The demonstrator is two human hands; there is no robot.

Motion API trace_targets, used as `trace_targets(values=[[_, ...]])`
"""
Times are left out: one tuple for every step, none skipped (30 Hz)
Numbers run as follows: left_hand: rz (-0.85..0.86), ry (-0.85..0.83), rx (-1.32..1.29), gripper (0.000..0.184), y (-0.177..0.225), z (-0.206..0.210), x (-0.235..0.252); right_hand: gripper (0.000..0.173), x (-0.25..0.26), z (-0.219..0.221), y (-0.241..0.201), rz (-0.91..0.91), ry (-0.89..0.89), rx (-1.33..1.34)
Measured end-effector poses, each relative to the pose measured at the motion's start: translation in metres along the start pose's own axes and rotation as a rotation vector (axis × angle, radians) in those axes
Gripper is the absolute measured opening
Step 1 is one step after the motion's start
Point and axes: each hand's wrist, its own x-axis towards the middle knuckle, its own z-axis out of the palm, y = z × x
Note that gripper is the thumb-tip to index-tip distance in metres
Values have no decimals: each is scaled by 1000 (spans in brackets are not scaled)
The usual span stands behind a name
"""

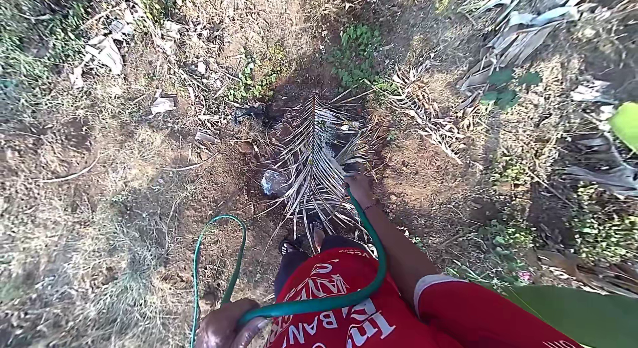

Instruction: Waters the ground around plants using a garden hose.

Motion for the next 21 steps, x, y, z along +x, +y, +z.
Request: trace_targets(values=[[8,3,-16,44,0,0,1,30,-1,0,-2,6,10,18],[14,7,-26,44,1,0,2,30,-2,1,-2,8,16,36],[19,14,-28,44,0,0,2,31,-3,1,0,7,14,44],[23,20,-23,44,-1,0,2,31,-3,2,3,10,9,50],[24,22,-16,46,0,1,2,30,-3,1,6,19,19,69],[24,23,-7,47,0,1,2,30,-3,0,7,32,47,92],[19,19,2,47,0,1,2,30,-2,-1,7,35,72,110],[15,15,8,47,1,0,1,30,-2,-2,9,30,72,111],[12,13,12,47,0,0,0,29,-2,-2,10,24,49,95],[11,11,12,47,-1,0,0,29,-2,-3,12,21,32,82],[10,9,9,46,-1,1,0,29,-2,-5,14,28,36,83],[10,7,7,46,-1,2,1,30,-1,-6,15,35,56,95],[9,5,8,46,0,2,1,29,-2,-5,14,40,57,93],[12,2,8,46,0,1,1,29,-6,-4,13,49,33,72],[16,1,14,47,0,1,1,29,-10,-3,11,61,-2,49],[17,-4,17,48,0,1,2,29,-12,-2,10,67,-16,33],[18,-8,18,48,1,2,2,29,-13,-3,12,73,-4,37],[20,-4,17,48,2,2,3,30,-14,-4,14,77,11,56],[22,2,12,48,1,2,2,30,-15,-4,15,78,12,59],[25,7,7,48,0,2,1,29,-17,-4,16,78,-3,44],[28,12,3,47,-1,2,1,29,-17,-4,16,84,-24,38]])
